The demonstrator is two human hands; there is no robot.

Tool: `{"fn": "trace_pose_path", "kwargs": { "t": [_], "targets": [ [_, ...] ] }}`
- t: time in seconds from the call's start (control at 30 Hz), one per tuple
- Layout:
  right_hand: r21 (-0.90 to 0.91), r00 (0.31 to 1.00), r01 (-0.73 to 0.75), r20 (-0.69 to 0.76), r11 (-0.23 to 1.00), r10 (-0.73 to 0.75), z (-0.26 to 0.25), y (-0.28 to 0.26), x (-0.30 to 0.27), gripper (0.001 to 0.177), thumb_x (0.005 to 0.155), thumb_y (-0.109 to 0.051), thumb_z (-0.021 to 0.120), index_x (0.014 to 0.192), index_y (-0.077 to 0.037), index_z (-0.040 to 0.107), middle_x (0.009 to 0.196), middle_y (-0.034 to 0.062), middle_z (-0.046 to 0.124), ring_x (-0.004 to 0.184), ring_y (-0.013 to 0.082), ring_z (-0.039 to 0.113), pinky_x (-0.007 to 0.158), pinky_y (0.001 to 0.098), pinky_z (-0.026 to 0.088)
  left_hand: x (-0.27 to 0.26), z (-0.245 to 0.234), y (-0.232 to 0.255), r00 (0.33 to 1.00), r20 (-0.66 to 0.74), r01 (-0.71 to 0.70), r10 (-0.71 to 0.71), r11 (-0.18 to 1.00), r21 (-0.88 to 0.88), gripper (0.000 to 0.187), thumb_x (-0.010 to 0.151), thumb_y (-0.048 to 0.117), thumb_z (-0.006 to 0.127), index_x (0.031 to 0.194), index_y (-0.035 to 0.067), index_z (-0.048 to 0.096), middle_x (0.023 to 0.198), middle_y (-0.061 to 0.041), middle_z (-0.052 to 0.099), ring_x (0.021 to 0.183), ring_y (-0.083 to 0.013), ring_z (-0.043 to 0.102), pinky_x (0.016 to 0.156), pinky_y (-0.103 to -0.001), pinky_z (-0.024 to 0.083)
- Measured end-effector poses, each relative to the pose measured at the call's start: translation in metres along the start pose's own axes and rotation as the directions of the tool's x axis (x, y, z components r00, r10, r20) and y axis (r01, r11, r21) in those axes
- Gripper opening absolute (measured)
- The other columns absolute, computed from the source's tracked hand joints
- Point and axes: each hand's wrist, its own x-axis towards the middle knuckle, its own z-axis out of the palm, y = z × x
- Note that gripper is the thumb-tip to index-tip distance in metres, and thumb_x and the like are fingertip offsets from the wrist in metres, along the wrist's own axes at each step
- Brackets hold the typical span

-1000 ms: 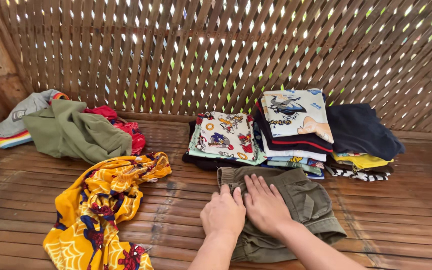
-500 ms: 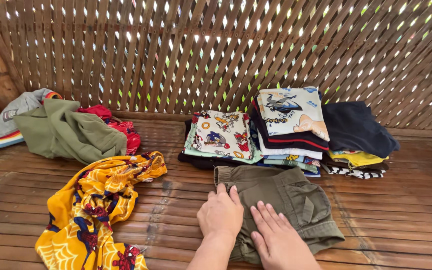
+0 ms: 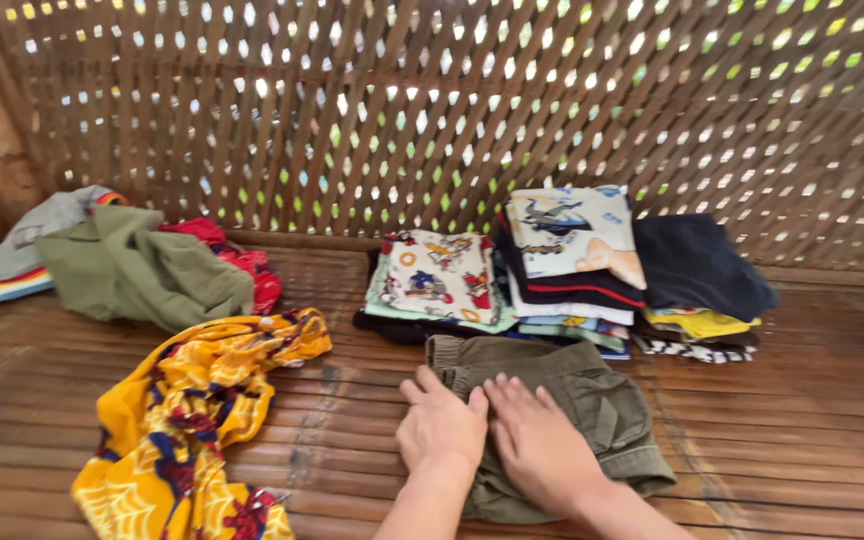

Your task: The person picks up, flattens, and folds clothes including a white graphic t-shirt and green cargo pants on a wooden surface.

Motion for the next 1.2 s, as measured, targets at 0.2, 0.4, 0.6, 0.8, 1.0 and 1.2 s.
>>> {"fn": "trace_pose_path", "kwargs": {
  "t": [0.2, 0.4, 0.6, 0.8, 1.0, 1.2],
  "targets": [
    [0.049, 0.983, 0.184, 0.017, 0.982, -0.185, -0.015, 0.021, -0.052, 0.055, 0.103, -0.03, 0.045, 0.153, -0.01, 0.041, 0.161, 0.0144, 0.038, 0.15, 0.0283, 0.032, 0.121, 0.0465, 0.02, 0.004, -0.009, 0.01, 0.992, 0.082, 0.087, -0.095, 0.992, 0.09, 0.08, 0.084, 0.061, 0.073, 0.134, 0.004, 0.05, 0.139, -0.016, 0.051, 0.113, -0.0322, 0.069, 0.092, -0.046, 0.057],
    [0.311, 0.968, 0.065, 0.212, 0.948, -0.136, -0.03, 0.034, -0.058, 0.06, 0.106, -0.045, 0.047, 0.156, -0.013, 0.041, 0.167, 0.0142, 0.031, 0.157, 0.0285, 0.021, 0.123, 0.0458, 0.015, 0.027, -0.021, 0.02, 0.909, 0.329, 0.271, -0.254, 0.963, -0.005, 0.07, 0.08, 0.052, 0.081, 0.133, 0.011, 0.064, 0.152, -0.015, 0.052, 0.139, -0.0325, 0.048, 0.116, -0.05, 0.037],
    [0.888, 0.91, -0.371, 0.291, 0.271, 0.294, -0.093, 0.01, -0.016, 0.057, 0.094, -0.05, 0.055, 0.139, -0.015, 0.061, 0.137, 0.0083, 0.066, 0.124, 0.0226, 0.059, 0.106, 0.043, 0.045, 0.036, -0.029, 0.048, 0.852, 0.516, 0.331, 0.09, 0.672, -0.663, 0.082, 0.078, 0.047, 0.079, 0.138, -0.004, 0.056, 0.137, -0.019, 0.068, 0.119, -0.0286, 0.068, 0.097, -0.045, 0.056],
    [0.867, 0.841, -0.493, 0.457, 0.063, 0.29, -0.164, 0.005, 0.01, 0.039, 0.087, -0.026, 0.07, 0.122, -0.008, 0.07, 0.104, 0.0084, 0.078, 0.09, 0.021, 0.072, 0.084, 0.0429, 0.056, 0.017, -0.072, 0.094, 0.696, 0.606, 0.245, 0.386, 0.665, -0.705, 0.094, 0.087, 0.076, 0.051, 0.137, -0.003, 0.058, 0.132, -0.023, 0.063, 0.111, -0.0316, 0.066, 0.093, -0.046, 0.056],
    [0.881, 0.867, -0.457, 0.472, -0.12, 0.159, -0.203, 0.028, 0.019, 0.041, 0.079, 0.0, 0.064, 0.121, 0.003, 0.065, 0.106, 0.0193, 0.077, 0.088, 0.029, 0.077, 0.085, 0.0448, 0.063, 0.04, -0.047, 0.062, 0.927, 0.216, -0.006, 0.308, 0.585, -0.811, 0.09, 0.081, 0.071, 0.06, 0.136, 0.0, 0.057, 0.136, -0.016, 0.069, 0.123, -0.0235, 0.064, 0.111, -0.046, 0.048],
    [0.863, 0.906, -0.314, 0.398, -0.397, 0.148, -0.211, 0.037, 0.006, 0.041, 0.08, -0.008, 0.062, 0.119, 0.007, 0.066, 0.109, 0.0217, 0.076, 0.091, 0.031, 0.077, 0.09, 0.0469, 0.062, 0.004, -0.045, 0.015, 0.683, 0.723, 0.641, 0.103, 0.39, -0.661, 0.091, 0.085, 0.085, 0.04, 0.143, 0.016, 0.05, 0.131, -0.006, 0.067, 0.124, -0.0232, 0.063, 0.105, -0.045, 0.046]
  ]
}}
